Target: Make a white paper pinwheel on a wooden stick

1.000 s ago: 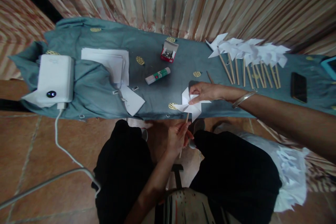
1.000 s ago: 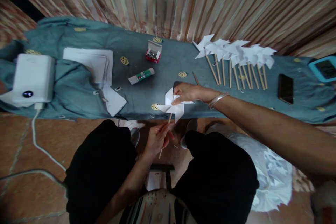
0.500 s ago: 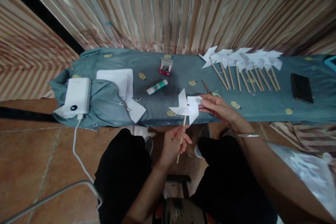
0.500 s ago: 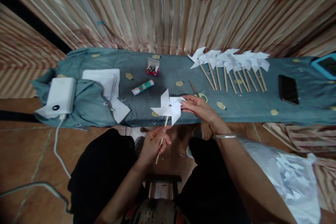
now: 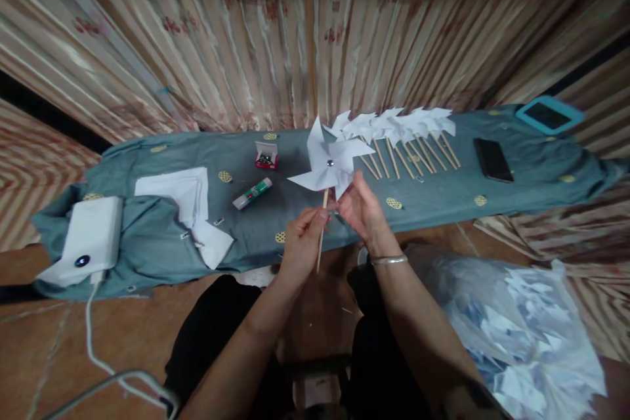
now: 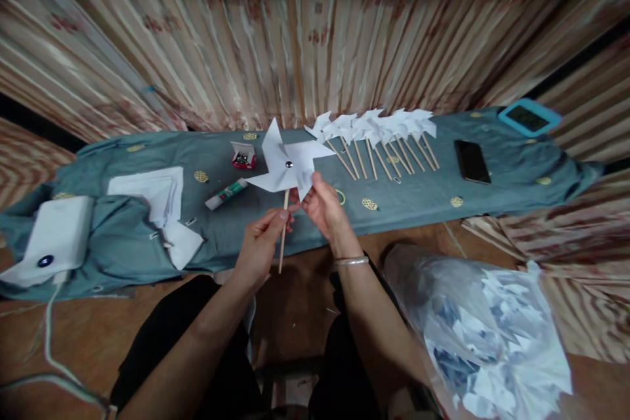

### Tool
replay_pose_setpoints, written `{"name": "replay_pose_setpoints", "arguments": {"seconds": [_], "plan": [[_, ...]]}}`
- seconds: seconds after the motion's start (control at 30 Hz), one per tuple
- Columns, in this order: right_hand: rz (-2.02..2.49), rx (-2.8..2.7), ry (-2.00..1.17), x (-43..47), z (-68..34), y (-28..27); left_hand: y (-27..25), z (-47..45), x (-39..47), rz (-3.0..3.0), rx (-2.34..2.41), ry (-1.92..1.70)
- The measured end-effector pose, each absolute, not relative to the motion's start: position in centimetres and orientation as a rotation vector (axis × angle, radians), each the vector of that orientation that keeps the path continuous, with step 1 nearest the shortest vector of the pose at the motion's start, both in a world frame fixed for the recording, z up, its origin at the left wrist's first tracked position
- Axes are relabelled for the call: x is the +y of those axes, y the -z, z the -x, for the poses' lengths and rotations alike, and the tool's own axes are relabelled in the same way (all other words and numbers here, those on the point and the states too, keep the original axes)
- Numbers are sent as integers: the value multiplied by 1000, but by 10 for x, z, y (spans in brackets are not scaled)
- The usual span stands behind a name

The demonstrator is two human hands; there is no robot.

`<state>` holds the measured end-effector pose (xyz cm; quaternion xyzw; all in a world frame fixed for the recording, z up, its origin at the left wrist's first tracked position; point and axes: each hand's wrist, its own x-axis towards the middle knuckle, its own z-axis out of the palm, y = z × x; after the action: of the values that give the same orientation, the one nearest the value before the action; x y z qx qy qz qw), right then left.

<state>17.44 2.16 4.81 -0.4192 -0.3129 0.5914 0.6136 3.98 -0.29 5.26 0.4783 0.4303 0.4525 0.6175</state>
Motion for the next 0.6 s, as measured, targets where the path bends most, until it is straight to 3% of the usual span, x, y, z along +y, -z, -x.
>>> {"name": "replay_pose_setpoints", "arguments": {"seconds": [0.6], "plan": [[1055,-606,-1169,25,-209,-42,-4,-55,5,-1265,971,-891]]}}
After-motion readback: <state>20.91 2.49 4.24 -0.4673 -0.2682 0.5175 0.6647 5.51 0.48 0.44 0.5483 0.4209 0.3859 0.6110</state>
